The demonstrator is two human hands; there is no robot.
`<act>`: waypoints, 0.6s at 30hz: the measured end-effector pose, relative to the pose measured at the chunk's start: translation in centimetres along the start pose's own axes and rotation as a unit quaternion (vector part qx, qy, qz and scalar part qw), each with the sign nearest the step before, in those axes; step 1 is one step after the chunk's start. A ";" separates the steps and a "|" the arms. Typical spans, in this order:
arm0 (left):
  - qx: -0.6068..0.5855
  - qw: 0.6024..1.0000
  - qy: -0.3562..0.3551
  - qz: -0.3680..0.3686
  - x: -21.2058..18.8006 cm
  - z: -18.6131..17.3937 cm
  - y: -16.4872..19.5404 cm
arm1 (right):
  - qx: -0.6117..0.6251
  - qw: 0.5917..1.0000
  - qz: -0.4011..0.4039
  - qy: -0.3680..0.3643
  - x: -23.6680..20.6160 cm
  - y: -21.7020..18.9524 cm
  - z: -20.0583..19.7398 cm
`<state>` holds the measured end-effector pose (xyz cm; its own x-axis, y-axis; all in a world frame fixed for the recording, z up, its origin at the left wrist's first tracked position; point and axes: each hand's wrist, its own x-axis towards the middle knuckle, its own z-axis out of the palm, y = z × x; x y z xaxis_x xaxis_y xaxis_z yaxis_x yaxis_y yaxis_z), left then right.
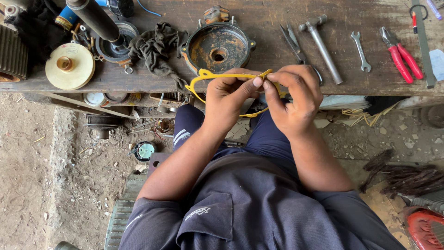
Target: The person holds a yellow rubber gasket against a rusty pump cover, trims it to shape with scissors, and fits it over the cover's studs. They then pick up a small tool, scrape at the inside of the pump housing, and set the cover down on the workbench.
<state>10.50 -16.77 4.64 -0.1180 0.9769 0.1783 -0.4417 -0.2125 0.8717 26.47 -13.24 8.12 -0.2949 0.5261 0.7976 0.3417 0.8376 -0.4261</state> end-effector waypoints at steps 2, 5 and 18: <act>0.001 1.000 -0.006 0.014 -0.2 0.2 0.0 | -0.010 1.000 -0.006 0.000 0.1 -0.4 -0.1; -0.010 1.000 -0.012 0.022 -0.4 0.4 0.1 | -0.002 1.000 0.000 -0.009 0.2 -0.7 -0.4; -0.073 0.994 0.073 -0.024 0.0 1.7 -1.2 | 0.183 0.973 0.131 0.056 -1.0 0.7 1.8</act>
<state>12.57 -16.49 4.37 -0.2169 0.9743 0.0609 -0.5732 -0.1776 0.7999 25.40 -12.93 6.27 -0.1337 0.7263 0.6743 0.0444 0.6841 -0.7280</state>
